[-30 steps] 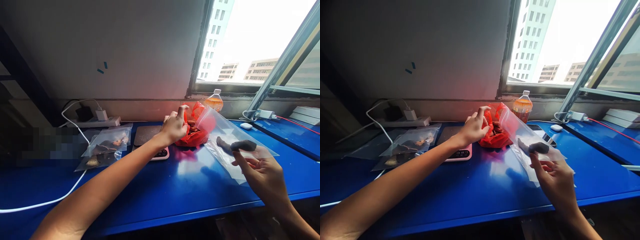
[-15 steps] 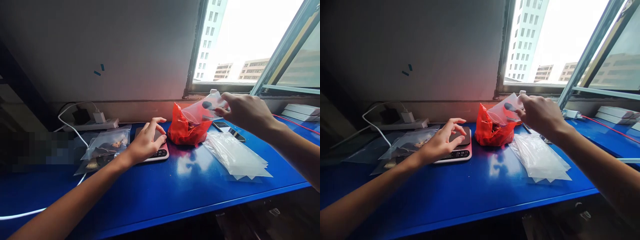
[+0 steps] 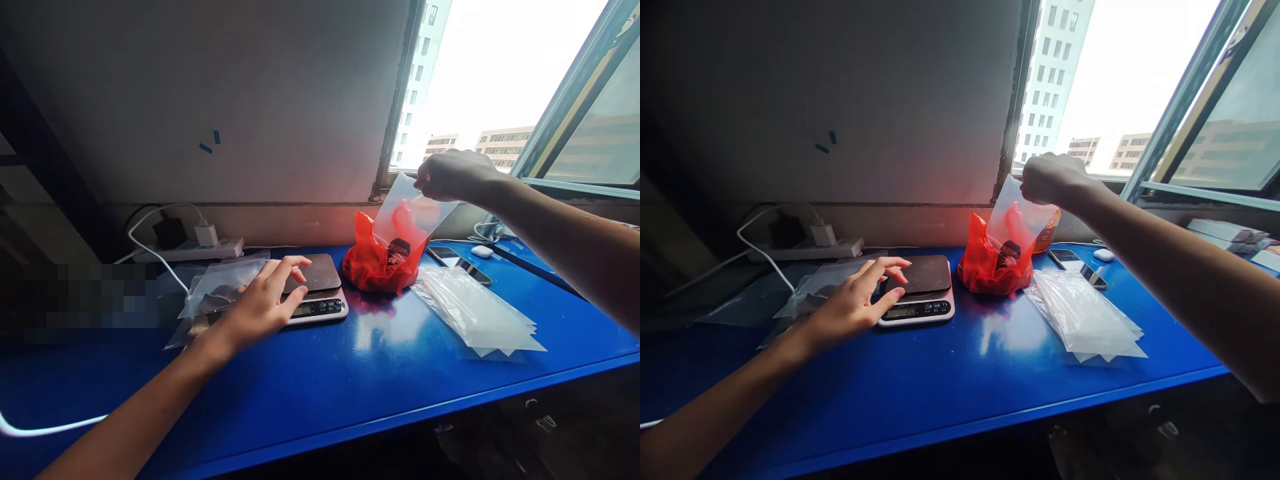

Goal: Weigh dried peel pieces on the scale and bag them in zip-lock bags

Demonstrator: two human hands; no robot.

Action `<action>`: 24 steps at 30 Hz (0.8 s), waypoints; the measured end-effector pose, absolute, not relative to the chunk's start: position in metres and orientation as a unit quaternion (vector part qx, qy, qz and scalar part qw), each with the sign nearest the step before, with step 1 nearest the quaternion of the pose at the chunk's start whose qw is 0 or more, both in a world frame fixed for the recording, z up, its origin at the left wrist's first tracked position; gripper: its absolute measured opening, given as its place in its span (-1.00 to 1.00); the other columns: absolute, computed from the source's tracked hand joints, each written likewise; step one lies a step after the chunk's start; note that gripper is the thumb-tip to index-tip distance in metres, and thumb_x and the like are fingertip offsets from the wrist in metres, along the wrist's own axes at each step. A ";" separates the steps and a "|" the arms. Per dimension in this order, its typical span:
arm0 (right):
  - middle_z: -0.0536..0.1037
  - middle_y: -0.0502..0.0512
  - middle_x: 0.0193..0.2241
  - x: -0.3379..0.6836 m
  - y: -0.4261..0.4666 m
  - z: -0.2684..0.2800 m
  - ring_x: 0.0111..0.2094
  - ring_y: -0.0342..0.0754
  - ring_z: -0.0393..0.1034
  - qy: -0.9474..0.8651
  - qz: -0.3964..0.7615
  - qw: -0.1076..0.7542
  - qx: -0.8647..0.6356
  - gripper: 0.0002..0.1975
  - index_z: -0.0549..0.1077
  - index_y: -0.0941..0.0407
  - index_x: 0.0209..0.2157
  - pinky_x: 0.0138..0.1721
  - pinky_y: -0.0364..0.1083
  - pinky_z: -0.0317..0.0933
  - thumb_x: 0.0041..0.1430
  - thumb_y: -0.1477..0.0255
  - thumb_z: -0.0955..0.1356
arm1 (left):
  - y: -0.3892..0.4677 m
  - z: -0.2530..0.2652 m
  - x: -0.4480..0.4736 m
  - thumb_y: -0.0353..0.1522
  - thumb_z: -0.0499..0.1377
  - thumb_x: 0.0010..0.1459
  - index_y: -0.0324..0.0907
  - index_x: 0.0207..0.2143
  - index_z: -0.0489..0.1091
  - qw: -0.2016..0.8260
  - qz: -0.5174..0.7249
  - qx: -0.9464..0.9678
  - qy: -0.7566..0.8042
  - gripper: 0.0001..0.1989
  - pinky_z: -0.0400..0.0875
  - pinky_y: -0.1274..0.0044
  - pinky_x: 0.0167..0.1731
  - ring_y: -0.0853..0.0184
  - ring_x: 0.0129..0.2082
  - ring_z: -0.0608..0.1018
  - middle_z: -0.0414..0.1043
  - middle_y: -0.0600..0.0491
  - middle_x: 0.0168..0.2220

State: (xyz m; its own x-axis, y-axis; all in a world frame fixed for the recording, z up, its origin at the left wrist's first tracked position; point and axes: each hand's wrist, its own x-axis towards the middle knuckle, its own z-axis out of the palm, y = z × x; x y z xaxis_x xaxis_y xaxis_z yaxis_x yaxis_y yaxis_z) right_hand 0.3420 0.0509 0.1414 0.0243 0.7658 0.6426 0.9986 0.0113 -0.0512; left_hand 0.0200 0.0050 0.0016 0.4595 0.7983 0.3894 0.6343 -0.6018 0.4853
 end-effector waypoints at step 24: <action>0.18 -0.15 -0.74 0.270 -0.016 -0.004 -0.73 -0.22 0.04 -0.602 0.154 0.622 -0.477 -0.79 0.37 0.08 -0.37 -0.70 -0.18 -0.07 0.21 0.23 0.30 | 0.005 -0.003 0.023 -0.14 0.07 0.23 -0.12 -0.27 0.37 0.419 0.428 0.700 0.389 -0.75 0.39 0.45 -0.22 0.32 -0.34 0.46 0.39 0.07 -0.39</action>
